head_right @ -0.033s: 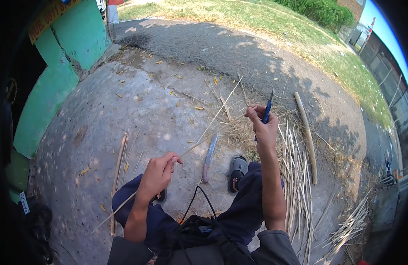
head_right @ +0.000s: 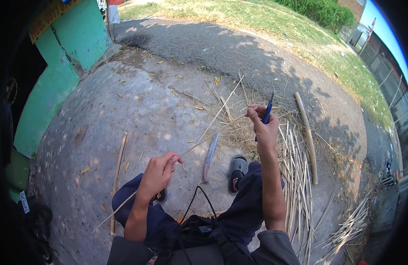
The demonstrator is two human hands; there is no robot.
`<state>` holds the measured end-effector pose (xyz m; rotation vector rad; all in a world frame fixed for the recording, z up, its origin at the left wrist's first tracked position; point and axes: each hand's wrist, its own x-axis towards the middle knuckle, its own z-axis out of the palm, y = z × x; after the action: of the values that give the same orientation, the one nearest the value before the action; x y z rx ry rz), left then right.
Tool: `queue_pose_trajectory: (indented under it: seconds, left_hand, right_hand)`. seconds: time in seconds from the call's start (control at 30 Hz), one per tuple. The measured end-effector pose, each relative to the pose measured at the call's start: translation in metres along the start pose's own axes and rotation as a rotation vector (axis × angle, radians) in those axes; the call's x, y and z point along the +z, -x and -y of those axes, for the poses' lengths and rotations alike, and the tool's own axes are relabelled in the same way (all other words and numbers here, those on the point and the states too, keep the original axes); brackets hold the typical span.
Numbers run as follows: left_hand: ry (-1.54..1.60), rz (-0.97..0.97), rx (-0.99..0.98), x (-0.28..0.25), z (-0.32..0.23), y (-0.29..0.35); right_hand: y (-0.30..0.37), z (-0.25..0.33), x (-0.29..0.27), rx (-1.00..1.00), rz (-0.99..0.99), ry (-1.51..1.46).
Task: The person shaves and smooths a bamboo strip using a utility knife.
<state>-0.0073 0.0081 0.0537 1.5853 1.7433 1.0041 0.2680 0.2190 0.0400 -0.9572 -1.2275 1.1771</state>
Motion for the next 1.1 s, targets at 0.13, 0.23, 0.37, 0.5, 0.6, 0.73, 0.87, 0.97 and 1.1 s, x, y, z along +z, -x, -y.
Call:
queue_pose_trajectory:
  seconds: [0.13,0.23,0.37,0.5,0.6,0.73,0.87,0.97,1.1]
  left_hand:
    - [0.059,0.049,0.0,-0.001,-0.003,-0.001]
    - [0.064,0.082,-0.013,-0.003,0.002,-0.003]
    - [0.231,0.313,-0.017,-0.012,-0.006,-0.003]
    - [0.294,0.391,0.061,-0.015,-0.017,0.005]
    - [0.281,0.353,0.0,-0.013,-0.015,0.002]
    - [0.136,0.318,0.036,-0.003,-0.007,0.0]
    - [-0.128,0.037,0.162,0.008,-0.011,0.003]
    - [-0.144,-0.009,0.174,0.009,-0.023,0.002]
    - [-0.191,-0.006,0.197,0.006,-0.01,0.0]
  right_hand:
    - [-0.001,-0.001,-0.001,-0.03,-0.039,-0.083]
    - [0.002,-0.001,0.0,-0.044,-0.038,-0.095]
    - [-0.002,-0.003,-0.007,0.064,-0.043,-0.205]
    - [-0.006,-0.009,-0.01,0.176,0.044,-0.324]
    - [-0.004,-0.009,-0.01,0.179,0.036,-0.357]
    - [0.0,-0.001,-0.005,0.149,-0.013,-0.278]
    - [0.01,0.001,0.013,0.148,0.053,-0.216]
    - [0.017,-0.001,0.024,0.166,0.118,-0.219]
    - [0.026,-0.003,0.042,0.218,0.203,-0.256]
